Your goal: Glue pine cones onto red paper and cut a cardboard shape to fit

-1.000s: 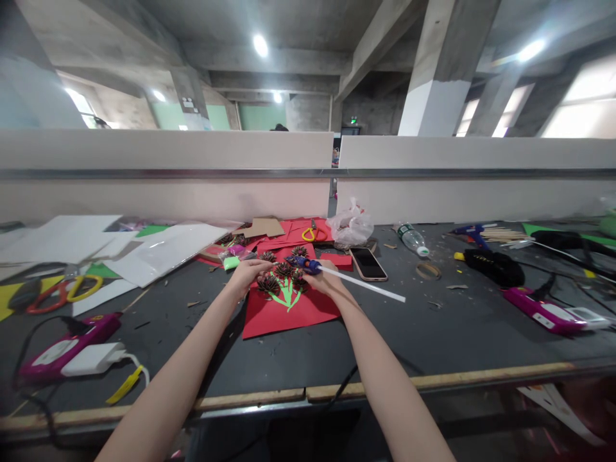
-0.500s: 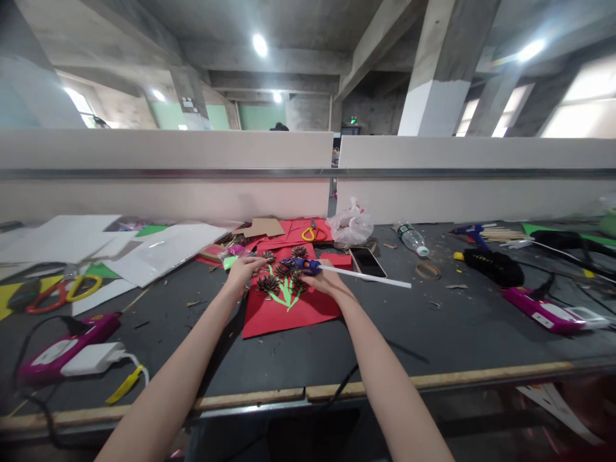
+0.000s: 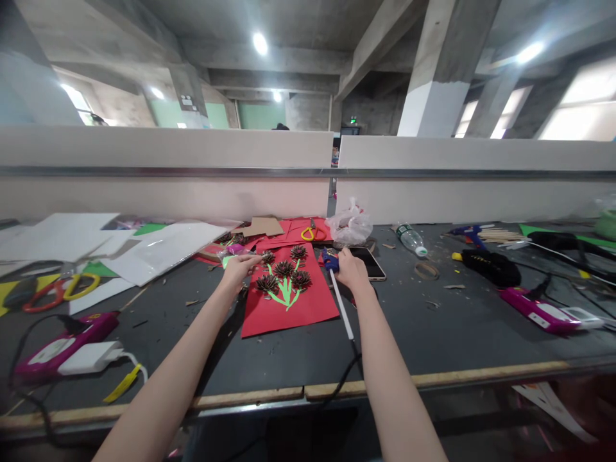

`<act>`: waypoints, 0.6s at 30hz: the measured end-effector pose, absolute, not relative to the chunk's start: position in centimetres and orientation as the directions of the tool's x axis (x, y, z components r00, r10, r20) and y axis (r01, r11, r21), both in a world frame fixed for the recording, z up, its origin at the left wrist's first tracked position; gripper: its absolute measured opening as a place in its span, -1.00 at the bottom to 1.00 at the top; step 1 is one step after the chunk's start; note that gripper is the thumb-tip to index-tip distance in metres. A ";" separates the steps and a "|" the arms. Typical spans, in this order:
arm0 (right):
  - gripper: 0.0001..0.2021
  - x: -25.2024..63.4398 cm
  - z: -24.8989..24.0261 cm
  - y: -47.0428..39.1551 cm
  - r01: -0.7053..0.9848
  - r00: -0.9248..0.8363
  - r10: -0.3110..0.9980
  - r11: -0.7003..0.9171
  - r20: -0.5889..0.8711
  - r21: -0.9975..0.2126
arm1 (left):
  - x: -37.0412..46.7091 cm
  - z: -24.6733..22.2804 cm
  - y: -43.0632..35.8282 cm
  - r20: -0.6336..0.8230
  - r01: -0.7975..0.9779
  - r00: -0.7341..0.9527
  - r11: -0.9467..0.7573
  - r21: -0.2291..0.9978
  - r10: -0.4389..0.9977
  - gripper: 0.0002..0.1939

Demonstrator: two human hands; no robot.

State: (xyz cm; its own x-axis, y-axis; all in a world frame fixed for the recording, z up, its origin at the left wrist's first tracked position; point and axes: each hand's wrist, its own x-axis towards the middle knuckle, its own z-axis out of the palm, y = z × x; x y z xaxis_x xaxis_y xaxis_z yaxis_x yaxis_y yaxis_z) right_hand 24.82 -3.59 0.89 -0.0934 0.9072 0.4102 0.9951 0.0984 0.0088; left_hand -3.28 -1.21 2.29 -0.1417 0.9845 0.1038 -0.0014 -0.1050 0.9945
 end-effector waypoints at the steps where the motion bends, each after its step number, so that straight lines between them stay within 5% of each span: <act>1: -0.75 24.9 0.6 -3.4 0.996 -0.087 0.916 0.087 0.392 0.018 | -3.3 2.3 -1.2 0.105 0.000 -0.137 -0.106 0.994 0.985 -0.68; 12: -0.67 25.6 -0.5 -2.6 0.991 -0.097 0.960 0.118 0.261 -0.067 | -3.3 2.2 -1.2 0.113 0.046 -0.122 -0.108 0.993 0.986 -0.67; 18: -0.57 25.4 0.3 -3.2 0.995 -0.062 0.960 0.081 0.274 -0.059 | -3.1 1.7 -0.9 0.245 0.171 -0.086 -0.228 0.959 0.966 -0.74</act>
